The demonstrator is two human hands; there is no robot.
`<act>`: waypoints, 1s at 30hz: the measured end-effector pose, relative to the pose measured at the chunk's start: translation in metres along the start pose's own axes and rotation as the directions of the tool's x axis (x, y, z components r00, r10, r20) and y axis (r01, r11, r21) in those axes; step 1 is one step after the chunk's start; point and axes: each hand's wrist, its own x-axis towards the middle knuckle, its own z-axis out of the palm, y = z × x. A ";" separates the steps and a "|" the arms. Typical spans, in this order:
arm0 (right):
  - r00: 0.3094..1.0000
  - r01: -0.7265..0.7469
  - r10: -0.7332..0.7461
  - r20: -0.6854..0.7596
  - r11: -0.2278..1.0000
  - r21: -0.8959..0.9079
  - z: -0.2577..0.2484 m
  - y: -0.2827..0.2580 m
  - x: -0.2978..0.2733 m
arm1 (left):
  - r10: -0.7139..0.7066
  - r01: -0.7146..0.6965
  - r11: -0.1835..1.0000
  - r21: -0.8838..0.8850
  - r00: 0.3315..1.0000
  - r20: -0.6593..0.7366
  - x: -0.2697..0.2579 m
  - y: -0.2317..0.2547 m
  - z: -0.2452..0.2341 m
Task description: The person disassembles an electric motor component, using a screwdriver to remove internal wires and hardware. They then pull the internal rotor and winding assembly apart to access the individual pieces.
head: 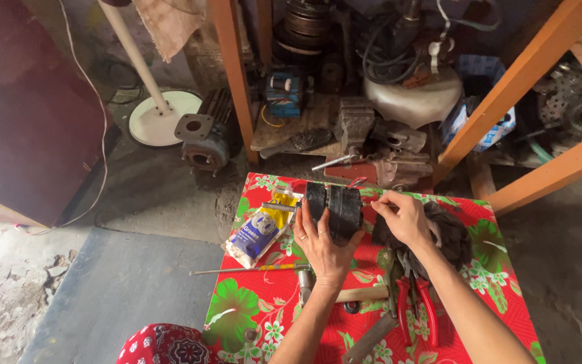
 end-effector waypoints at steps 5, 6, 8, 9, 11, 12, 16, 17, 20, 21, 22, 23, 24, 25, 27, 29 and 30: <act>0.980 0.199 -0.197 0.031 0.969 -0.148 -0.012 -0.018 0.002 | -0.006 0.006 1.000 0.017 1.000 0.008 0.004 0.001 0.002; 0.954 0.290 -0.299 0.001 0.927 -0.238 -0.014 -0.024 0.003 | -0.001 0.001 1.000 0.019 1.000 0.012 0.006 0.001 0.001; 0.872 0.436 -0.489 -0.026 0.800 -0.413 -0.016 -0.035 -0.002 | -0.011 0.010 0.999 0.032 1.000 0.012 0.007 0.002 0.002; 0.872 0.454 -0.489 0.002 0.809 -0.374 -0.018 -0.040 -0.004 | -0.014 0.014 0.999 0.038 1.000 0.016 0.007 0.002 0.002; 0.869 0.484 -0.492 0.054 0.823 -0.296 -0.021 -0.046 -0.004 | -0.019 0.019 0.999 0.043 1.000 0.010 0.008 0.002 0.002; 0.914 0.407 -0.397 0.087 0.890 -0.208 -0.018 -0.048 -0.006 | -0.020 0.020 0.999 0.045 1.000 0.008 0.008 0.003 0.002; 0.955 0.286 -0.287 0.072 0.958 0.026 -0.002 -0.041 -0.007 | -0.030 0.027 0.997 0.069 0.999 0.044 0.009 0.003 0.001; 0.947 0.320 -0.322 0.020 0.945 0.059 0.002 -0.038 -0.006 | -0.029 0.026 0.998 0.061 0.998 0.057 0.010 0.001 -0.001; 0.985 0.166 -0.168 0.044 0.985 0.048 0.003 -0.040 -0.004 | 0.014 -0.016 1.000 0.021 0.993 0.115 0.010 -0.003 -0.012; 0.992 0.084 -0.077 0.100 0.995 -0.061 0.002 -0.044 -0.004 | 0.037 -0.037 0.999 0.002 0.989 0.141 0.011 -0.004 -0.016; 0.989 0.006 0.019 0.144 0.985 -0.173 0.001 -0.049 -0.004 | 0.056 -0.056 0.998 -0.005 0.984 0.170 0.015 -0.007 -0.020; 0.977 -0.070 0.124 0.175 0.955 -0.288 -0.002 -0.052 -0.005 | 0.075 -0.073 0.997 -0.017 0.977 0.202 0.018 -0.010 -0.025; 0.989 0.022 0.010 0.148 0.976 -0.217 -0.001 -0.055 -0.007 | 0.094 -0.090 0.996 -0.029 0.968 0.233 0.021 -0.013 -0.029; 0.988 0.120 -0.104 0.113 0.981 -0.150 0.001 -0.058 -0.008 | 0.109 -0.103 0.994 -0.039 0.959 0.263 0.025 -0.015 -0.032; 0.976 0.211 -0.202 0.087 0.970 -0.123 0.002 -0.060 -0.009 | 0.137 -0.125 0.990 -0.059 0.937 0.320 0.033 -0.020 -0.040; 0.977 0.196 -0.174 0.120 0.961 -0.198 0.001 -0.061 -0.007 | 0.198 -0.185 0.980 -0.068 0.915 0.352 0.045 -0.023 -0.046; 0.973 0.179 -0.138 0.184 0.956 -0.232 0.000 -0.061 -0.003 | 0.227 -0.215 0.974 -0.074 0.902 0.368 0.052 -0.025 -0.049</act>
